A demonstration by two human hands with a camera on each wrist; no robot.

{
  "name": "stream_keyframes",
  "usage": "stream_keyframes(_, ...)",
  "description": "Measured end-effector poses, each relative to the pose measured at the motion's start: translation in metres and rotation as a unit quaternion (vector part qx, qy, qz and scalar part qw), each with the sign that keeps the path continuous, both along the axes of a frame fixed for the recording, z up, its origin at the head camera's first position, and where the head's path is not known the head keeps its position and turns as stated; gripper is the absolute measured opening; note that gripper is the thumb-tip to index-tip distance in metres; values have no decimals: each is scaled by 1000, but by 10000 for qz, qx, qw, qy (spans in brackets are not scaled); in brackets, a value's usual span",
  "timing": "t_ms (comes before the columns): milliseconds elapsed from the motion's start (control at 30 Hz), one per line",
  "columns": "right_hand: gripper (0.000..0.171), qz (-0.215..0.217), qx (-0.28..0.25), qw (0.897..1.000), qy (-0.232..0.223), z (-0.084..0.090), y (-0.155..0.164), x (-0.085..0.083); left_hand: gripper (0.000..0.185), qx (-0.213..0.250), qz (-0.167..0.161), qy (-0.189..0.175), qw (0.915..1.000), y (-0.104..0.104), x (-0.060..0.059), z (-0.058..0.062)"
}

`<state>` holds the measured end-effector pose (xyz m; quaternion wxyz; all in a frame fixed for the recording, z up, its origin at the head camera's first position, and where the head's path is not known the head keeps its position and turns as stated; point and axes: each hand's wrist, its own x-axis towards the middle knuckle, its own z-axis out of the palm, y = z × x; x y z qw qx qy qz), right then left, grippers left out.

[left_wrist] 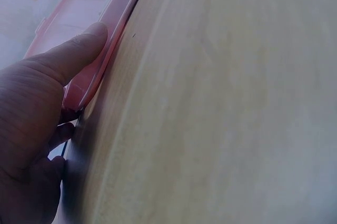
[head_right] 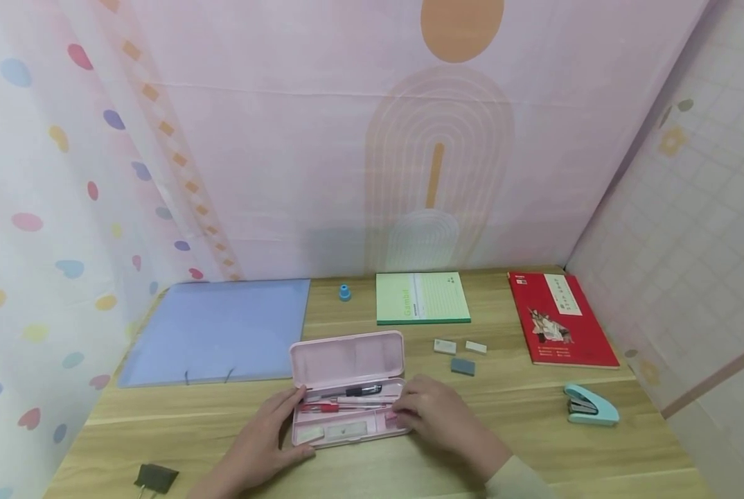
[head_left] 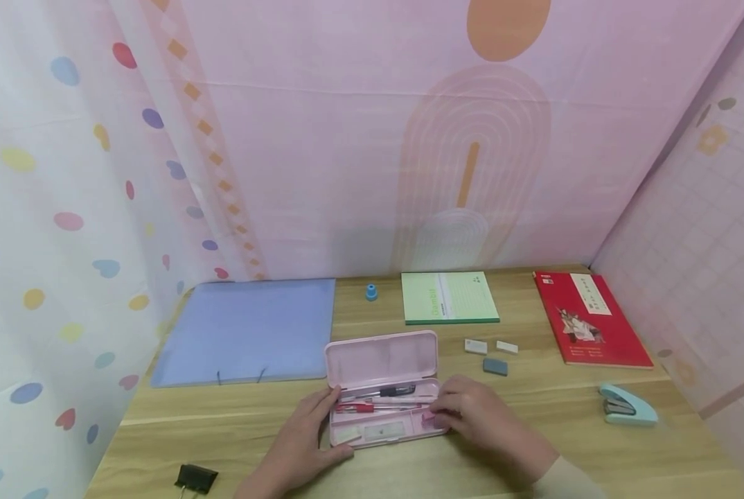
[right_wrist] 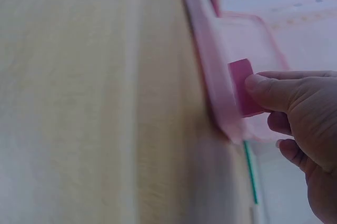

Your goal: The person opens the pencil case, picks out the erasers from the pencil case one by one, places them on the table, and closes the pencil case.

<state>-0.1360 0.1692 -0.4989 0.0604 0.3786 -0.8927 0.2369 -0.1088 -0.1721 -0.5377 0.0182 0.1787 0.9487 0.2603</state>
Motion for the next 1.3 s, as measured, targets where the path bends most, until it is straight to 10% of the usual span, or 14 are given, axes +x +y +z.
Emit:
stream_keyframes(200,16,-983,-242,9937,487,8,36,0,104,36,-8,86,10000,0,0,0)
stream_keyframes(467,15,-2383,175,9687,-672,7,76,-3,104,-9,38,-3,10000,0,0,3)
stream_keyframes(1300,17,-2593,-80,9577,-1244,-10,85,-11,104,-104,39,-30,9999,1,0,1)
